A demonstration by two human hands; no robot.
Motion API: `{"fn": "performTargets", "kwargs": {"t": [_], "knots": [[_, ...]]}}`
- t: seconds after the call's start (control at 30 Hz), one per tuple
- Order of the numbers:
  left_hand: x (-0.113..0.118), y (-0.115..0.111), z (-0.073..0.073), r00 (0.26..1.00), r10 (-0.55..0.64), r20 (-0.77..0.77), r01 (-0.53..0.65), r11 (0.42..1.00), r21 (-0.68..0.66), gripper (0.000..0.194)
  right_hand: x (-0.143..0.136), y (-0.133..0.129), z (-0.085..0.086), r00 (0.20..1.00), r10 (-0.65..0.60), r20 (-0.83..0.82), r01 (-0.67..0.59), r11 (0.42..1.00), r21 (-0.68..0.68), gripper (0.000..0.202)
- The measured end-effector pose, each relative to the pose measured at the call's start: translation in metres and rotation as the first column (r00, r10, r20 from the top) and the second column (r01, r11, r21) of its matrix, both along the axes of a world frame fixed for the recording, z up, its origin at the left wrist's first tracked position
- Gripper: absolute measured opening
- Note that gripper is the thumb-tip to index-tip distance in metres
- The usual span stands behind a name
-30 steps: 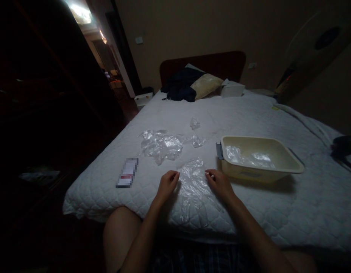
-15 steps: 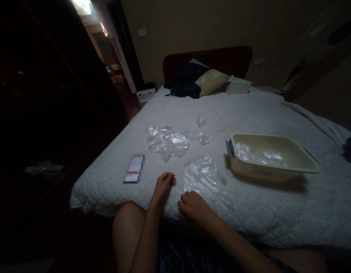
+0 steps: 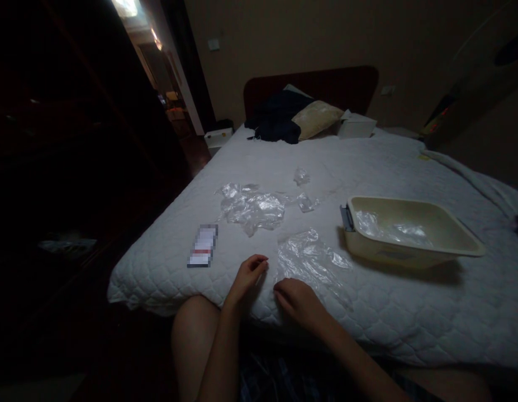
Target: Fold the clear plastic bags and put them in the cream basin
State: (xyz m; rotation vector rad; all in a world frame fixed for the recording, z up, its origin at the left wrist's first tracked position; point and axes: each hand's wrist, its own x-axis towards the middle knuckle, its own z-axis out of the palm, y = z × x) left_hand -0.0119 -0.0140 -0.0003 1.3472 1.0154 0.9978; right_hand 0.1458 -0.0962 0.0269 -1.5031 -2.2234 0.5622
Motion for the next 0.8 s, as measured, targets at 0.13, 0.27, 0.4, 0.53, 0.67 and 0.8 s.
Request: {"fn": "performTargets", "kwargs": {"t": [0.13, 0.27, 0.4, 0.53, 0.67, 0.8], "knots": [[0.002, -0.003, 0.0, 0.985, -0.09, -0.149, 0.119, 0.973, 0.198, 0.018, 0.009, 0.005, -0.002, 0.929, -0.134, -0.346, 0.11, 0.99, -0.087, 0.02], [0.012, -0.007, -0.003, 0.946, -0.139, -0.294, 0.224, 0.934, 0.279, 0.028, 0.018, 0.011, -0.007, 0.834, -0.226, -0.503, 0.165, 0.973, -0.164, 0.02], [0.018, -0.008, -0.007, 0.911, -0.085, -0.403, 0.233, 0.913, 0.334, 0.026, 0.026, 0.015, -0.006, 0.81, -0.292, -0.509, 0.25, 0.957, -0.15, 0.02], [0.018, -0.005, -0.008, 0.89, -0.055, -0.453, 0.232, 0.909, 0.345, 0.015, 0.033, 0.019, -0.006, 0.792, -0.36, -0.494, 0.336, 0.931, -0.139, 0.022], [0.019, -0.004, -0.01, 0.882, -0.009, -0.471, 0.198, 0.914, 0.354, 0.01, 0.038, 0.023, -0.012, 0.762, -0.406, -0.505, 0.391, 0.909, -0.143, 0.023], [0.025, -0.006, -0.01, 0.868, 0.077, -0.49, 0.129, 0.919, 0.372, 0.017, 0.041, 0.027, -0.02, 0.743, -0.452, -0.494, 0.435, 0.887, -0.157, 0.026]]}}
